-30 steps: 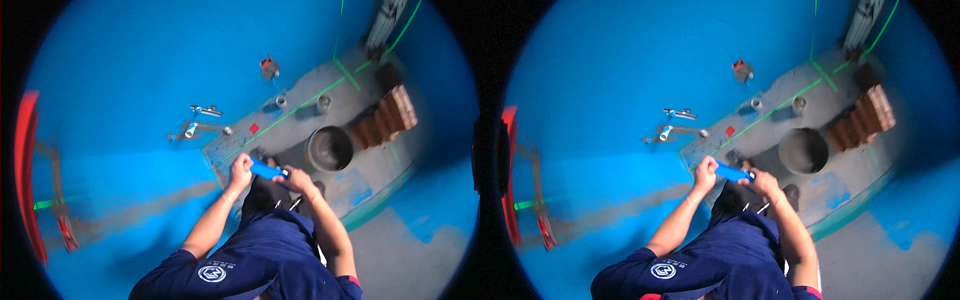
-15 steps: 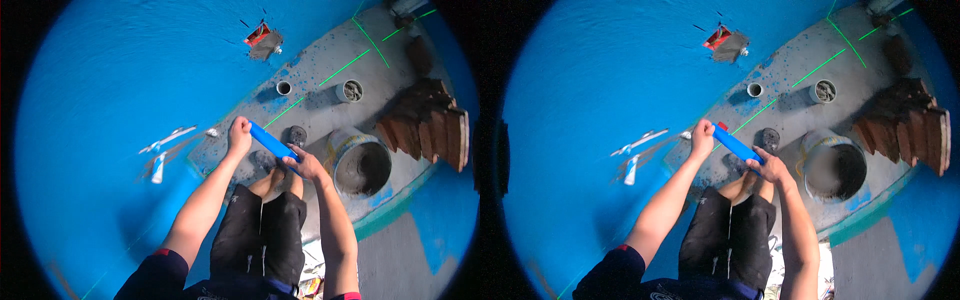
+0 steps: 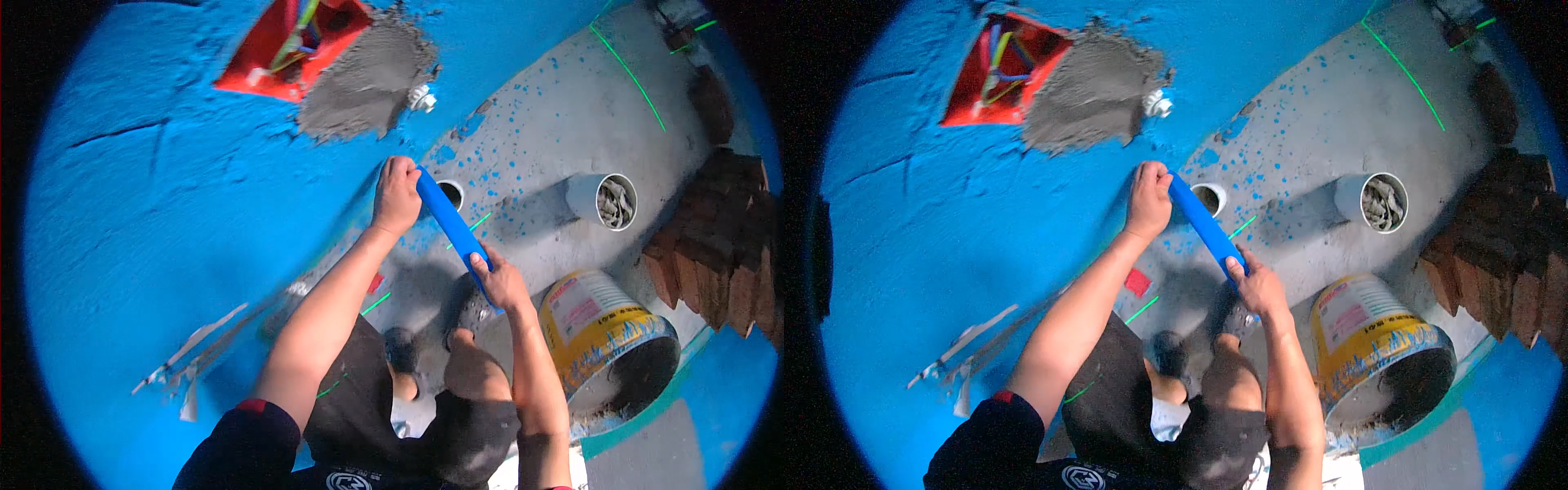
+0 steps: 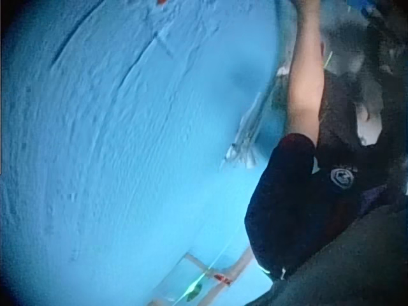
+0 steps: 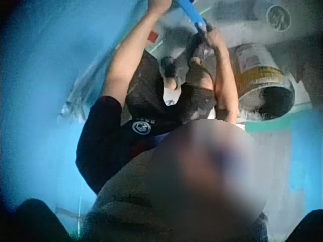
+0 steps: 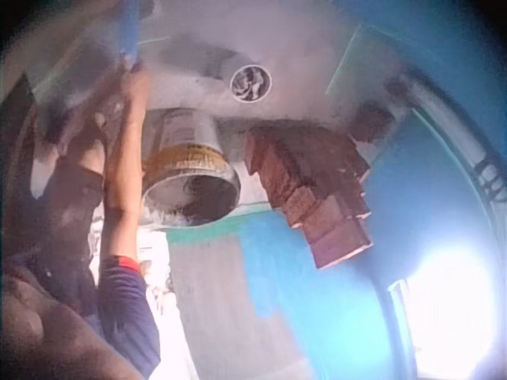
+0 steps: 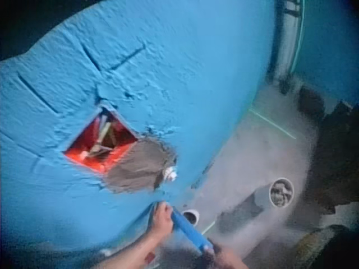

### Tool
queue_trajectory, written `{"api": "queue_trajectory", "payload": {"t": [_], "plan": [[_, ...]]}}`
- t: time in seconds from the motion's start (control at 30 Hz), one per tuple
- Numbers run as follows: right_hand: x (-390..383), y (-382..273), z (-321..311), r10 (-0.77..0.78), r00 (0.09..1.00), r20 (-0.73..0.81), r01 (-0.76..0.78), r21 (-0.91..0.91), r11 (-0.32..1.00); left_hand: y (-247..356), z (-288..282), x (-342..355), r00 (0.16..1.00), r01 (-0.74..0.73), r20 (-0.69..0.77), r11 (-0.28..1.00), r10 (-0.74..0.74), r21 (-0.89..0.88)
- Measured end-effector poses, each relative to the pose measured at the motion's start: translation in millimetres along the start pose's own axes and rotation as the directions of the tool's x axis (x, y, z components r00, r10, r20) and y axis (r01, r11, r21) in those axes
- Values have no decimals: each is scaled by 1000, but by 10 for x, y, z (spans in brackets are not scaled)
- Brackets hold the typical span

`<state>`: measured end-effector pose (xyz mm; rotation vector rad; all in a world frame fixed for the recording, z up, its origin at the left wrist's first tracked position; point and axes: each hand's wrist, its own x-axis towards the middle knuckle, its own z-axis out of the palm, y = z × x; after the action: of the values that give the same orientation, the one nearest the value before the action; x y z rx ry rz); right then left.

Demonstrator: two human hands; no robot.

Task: The person applies blue tape around the end of a white pipe protruding from the floor and then places the tape roll onto a stack of bricks.

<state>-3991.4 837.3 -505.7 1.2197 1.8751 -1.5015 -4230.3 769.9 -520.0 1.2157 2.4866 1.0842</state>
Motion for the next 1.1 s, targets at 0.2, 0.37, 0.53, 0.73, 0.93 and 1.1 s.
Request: {"api": "queue_trajectory", "payload": {"t": [0.2,0.37,0.53,0.73,0.93,1.1], "plan": [[300,193,-102,20,1000,-24,-16,180,984,-148,364,114,995,-104,4,992,104,76],[335,309,-169,70,996,-52,-63,127,990,-252,489,107,937,-350,92,907,338,234],[319,260,-181,87,994,-59,-87,13,996,-384,527,17,941,-338,113,892,319,298],[398,383,-46,15,995,-96,-9,57,998,-386,545,17,960,-266,161,924,229,274],[474,421,-30,15,992,-123,-9,51,999,-466,596,34,971,-223,146,930,187,291],[502,428,-46,36,992,-118,-29,60,998,-482,675,82,970,-227,132,948,202,221]]}}
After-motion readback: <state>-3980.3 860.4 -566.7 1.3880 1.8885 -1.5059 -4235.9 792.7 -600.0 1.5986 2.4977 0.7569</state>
